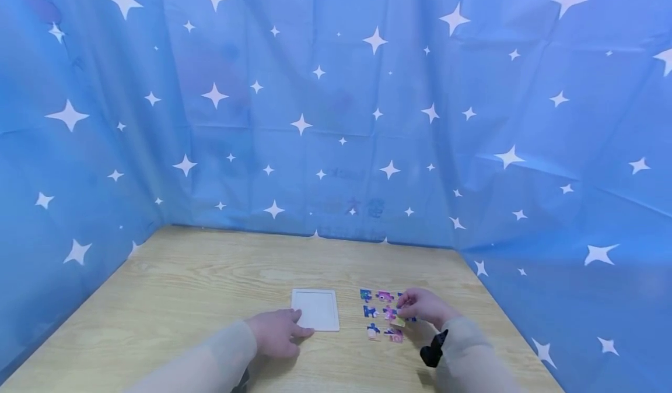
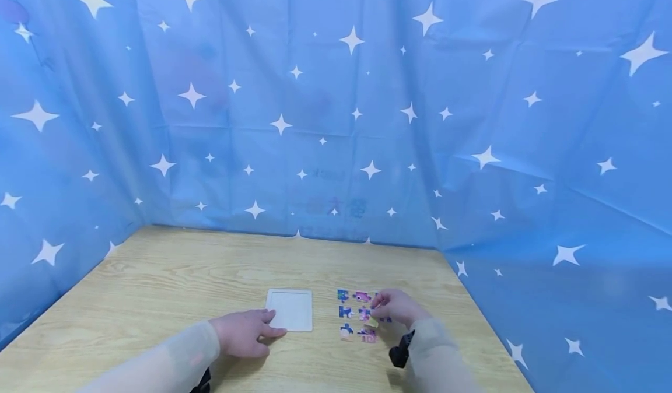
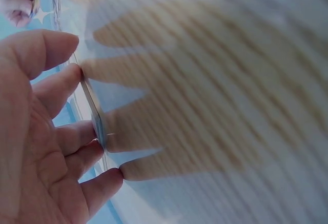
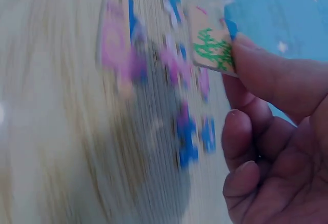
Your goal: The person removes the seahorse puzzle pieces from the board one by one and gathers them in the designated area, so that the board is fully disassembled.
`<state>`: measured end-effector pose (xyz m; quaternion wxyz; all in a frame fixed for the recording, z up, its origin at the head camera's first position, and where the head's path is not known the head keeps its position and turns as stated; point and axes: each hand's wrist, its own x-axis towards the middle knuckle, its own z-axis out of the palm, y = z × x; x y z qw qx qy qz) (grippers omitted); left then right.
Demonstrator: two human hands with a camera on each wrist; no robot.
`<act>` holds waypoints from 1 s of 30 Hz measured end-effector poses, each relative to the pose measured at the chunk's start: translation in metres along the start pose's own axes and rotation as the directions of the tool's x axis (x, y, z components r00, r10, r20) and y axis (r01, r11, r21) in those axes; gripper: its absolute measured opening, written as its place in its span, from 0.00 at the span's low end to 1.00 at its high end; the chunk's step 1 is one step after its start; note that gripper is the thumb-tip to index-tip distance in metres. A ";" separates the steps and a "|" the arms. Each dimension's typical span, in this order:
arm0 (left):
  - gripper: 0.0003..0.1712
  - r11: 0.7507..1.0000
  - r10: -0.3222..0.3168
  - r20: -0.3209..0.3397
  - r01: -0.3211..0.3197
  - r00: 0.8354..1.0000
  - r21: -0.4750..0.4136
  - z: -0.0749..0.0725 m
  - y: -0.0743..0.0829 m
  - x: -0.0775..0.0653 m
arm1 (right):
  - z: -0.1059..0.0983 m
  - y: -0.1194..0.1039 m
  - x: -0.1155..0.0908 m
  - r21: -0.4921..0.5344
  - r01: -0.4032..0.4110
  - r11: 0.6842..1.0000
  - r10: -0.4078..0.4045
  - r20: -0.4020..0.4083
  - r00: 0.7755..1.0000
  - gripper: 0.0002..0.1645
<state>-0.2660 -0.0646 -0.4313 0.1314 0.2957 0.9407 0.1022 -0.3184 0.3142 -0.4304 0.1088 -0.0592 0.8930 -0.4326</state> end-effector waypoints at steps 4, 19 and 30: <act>0.29 1.000 -0.008 0.004 0.009 1.000 -0.013 0.000 -0.001 -0.001 | -0.013 0.010 -0.009 -0.067 -0.021 0.998 0.023 0.025 0.999 0.10; 0.29 1.000 -0.010 0.009 0.010 1.000 -0.003 0.001 -0.007 -0.002 | -0.006 0.020 -0.013 -0.205 -0.105 0.973 0.105 -0.010 0.994 0.08; 0.29 0.999 -0.035 0.025 0.035 0.999 -0.021 0.003 -0.005 0.000 | -0.001 0.025 -0.018 -0.191 -0.088 0.978 0.084 -0.031 0.996 0.08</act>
